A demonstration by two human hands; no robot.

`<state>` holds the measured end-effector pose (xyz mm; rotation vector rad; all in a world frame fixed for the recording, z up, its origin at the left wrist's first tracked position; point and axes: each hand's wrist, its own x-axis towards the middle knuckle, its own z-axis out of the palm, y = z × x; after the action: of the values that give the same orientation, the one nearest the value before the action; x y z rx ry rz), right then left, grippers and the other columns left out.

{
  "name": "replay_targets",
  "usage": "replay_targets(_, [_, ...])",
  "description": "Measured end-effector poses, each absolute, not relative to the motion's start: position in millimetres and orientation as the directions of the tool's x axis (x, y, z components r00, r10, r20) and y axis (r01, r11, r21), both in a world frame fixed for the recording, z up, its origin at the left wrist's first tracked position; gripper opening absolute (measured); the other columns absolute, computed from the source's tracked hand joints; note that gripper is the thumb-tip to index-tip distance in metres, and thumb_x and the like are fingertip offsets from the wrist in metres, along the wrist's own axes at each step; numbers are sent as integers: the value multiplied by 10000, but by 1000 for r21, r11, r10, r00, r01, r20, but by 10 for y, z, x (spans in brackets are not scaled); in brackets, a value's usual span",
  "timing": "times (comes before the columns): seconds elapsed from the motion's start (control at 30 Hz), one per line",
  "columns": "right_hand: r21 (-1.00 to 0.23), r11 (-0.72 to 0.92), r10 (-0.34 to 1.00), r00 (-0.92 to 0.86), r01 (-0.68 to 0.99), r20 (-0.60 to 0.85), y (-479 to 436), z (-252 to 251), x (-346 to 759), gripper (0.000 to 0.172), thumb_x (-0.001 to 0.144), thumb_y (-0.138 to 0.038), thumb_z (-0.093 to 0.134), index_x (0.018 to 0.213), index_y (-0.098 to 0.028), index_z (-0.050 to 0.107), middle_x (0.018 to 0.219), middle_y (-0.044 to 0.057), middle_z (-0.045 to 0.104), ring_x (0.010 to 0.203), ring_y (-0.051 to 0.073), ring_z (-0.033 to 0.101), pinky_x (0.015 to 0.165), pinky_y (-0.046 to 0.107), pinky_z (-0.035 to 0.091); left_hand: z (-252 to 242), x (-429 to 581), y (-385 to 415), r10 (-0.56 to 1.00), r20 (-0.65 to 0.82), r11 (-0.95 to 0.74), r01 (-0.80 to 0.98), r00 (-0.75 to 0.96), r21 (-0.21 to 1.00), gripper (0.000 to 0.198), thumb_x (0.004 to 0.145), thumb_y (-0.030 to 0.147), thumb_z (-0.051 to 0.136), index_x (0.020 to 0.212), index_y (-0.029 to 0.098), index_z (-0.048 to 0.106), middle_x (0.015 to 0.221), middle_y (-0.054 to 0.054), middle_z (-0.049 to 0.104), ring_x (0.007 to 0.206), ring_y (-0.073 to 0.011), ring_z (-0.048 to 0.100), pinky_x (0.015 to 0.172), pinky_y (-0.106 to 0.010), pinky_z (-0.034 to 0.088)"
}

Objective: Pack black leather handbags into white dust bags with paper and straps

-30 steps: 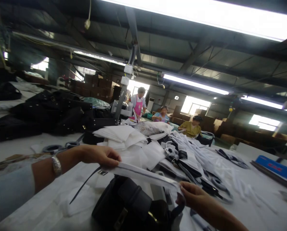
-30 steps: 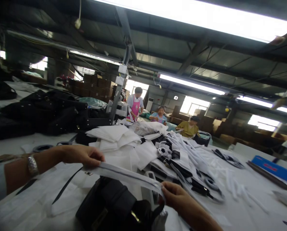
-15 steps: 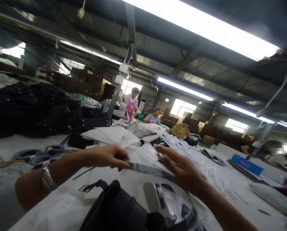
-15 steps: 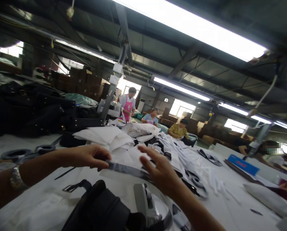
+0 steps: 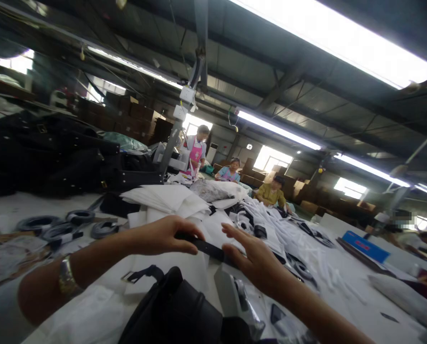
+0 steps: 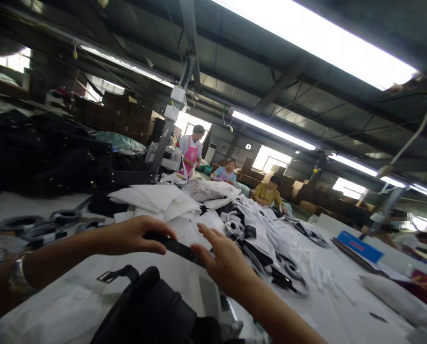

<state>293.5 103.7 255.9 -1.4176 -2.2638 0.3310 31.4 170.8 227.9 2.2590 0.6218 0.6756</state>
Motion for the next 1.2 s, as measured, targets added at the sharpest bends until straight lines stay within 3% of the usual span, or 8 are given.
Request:
replay_targets(0.13, [-514, 557, 822, -521, 653, 230, 1084, 2602, 2554, 393, 978, -348, 529, 1345, -234, 607, 1095, 54, 742, 1009, 225, 668, 906, 332, 474, 2318, 480, 1612, 540, 372, -679, 129, 755, 723, 262, 867, 332, 724, 1103, 220, 738, 1056, -8, 752, 1000, -198, 671, 873, -231, 458])
replay_targets(0.3, [-665, 358, 883, -469, 656, 13, 1202, 2402, 2688, 279, 963, -329, 551, 1103, -183, 743, 762, 6, 745, 690, 147, 613, 689, 253, 446, 2104, 139, 1589, 705, 317, -599, 293, 635, 745, 198, 851, 355, 733, 1002, 233, 772, 913, 17, 767, 870, -174, 682, 766, -208, 462])
replay_targets(0.4, [-688, 291, 894, -444, 665, -51, 1240, 2263, 2770, 292, 960, -325, 527, 915, -156, 761, 724, 17, 711, 584, 119, 556, 582, 235, 416, 1891, -31, 1580, 798, 206, -461, 355, 566, 813, 208, 835, 375, 726, 971, 224, 773, 894, 6, 765, 845, -190, 683, 736, -224, 474])
replay_targets(0.63, [-671, 380, 836, -547, 637, -47, 1276, 2266, 2387, 209, 940, -340, 576, 951, -197, 728, 704, -17, 673, 554, 95, 557, 544, 207, 417, 1775, 110, 1562, 818, 215, -351, 166, 534, 921, 269, 836, 433, 693, 979, 214, 757, 869, -3, 751, 819, -197, 676, 706, -248, 495])
replay_targets(0.8, [-808, 186, 900, -426, 560, -88, 1374, 2083, 2420, 280, 923, -422, 566, 789, -178, 598, 622, -34, 588, 463, 69, 461, 425, 188, 323, 1139, -202, 1495, 955, 92, -109, -43, -282, 993, 448, 703, 562, 777, 976, 214, 712, 958, -44, 725, 954, -247, 648, 776, -289, 527])
replay_targets(0.9, [-915, 70, 897, -427, 398, -117, 1390, 1946, 2470, 382, 875, -559, 609, 867, -183, 546, 702, -25, 624, 465, 62, 477, 411, 179, 323, 472, -304, 1308, 888, -115, 45, -164, -445, 985, 416, 815, 545, 684, 1013, 179, 675, 1121, -110, 676, 995, -259, 642, 666, -277, 547])
replay_targets(1.0, [-949, 6, 865, -478, 316, -154, 1394, 1878, 2443, 484, 817, -632, 670, 928, -179, 539, 695, -37, 615, 469, 58, 485, 424, 171, 338, 27, -199, 1153, 863, -464, 235, -652, -201, 720, 293, 817, 305, 780, 1077, 217, 680, 1265, -78, 641, 913, -172, 675, 593, -200, 554])
replay_targets(1.2, [-959, -22, 841, -513, 283, -171, 1403, 1860, 2353, 504, 808, -646, 693, 838, -160, 562, 748, -6, 616, 554, 66, 513, 460, 168, 371, 124, 19, 1279, 934, -357, 245, -771, 24, 587, 300, 906, 293, 721, 1189, 198, 705, 1300, -92, 646, 784, -90, 660, 567, -149, 553])
